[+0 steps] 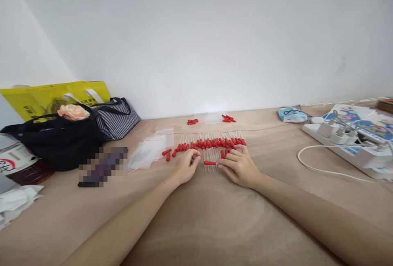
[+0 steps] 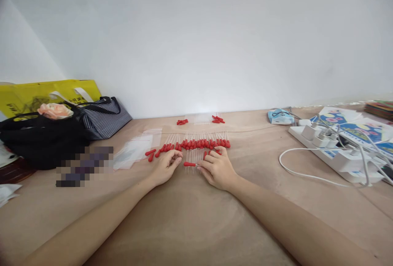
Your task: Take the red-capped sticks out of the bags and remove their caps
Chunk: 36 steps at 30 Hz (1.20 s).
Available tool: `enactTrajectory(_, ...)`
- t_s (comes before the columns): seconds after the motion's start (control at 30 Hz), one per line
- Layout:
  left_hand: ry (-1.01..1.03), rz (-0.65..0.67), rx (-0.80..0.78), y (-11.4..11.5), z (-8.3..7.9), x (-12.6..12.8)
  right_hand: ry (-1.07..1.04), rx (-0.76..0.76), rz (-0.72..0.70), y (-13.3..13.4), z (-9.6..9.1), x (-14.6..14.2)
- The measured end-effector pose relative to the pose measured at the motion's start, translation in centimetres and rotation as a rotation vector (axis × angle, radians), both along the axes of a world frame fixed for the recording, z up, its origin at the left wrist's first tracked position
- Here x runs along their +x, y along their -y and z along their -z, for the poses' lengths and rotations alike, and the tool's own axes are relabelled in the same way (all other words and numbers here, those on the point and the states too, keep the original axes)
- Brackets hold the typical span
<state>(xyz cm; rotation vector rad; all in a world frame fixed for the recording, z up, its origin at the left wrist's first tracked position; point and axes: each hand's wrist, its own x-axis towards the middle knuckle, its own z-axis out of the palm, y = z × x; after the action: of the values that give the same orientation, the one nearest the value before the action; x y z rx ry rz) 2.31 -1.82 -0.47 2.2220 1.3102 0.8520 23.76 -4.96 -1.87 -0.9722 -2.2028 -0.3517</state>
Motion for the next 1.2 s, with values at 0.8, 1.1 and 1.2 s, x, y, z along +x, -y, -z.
enactTrajectory(0.8, -0.049, 0.036, -0.033, 0.59, -0.4, -0.59, -0.012, -0.023, -0.021, 0.02, -0.06, -0.21)
enactTrajectory(1.1, -0.053, 0.028, 0.059, 0.63, -0.76, -0.6, 0.0, 0.005, -0.027, -0.02, -0.04, -0.57)
enactTrajectory(1.2, -0.053, 0.027, 0.046, 0.64, -0.78, -0.55, 0.013, 0.013, -0.032, -0.03, -0.04, -0.89)
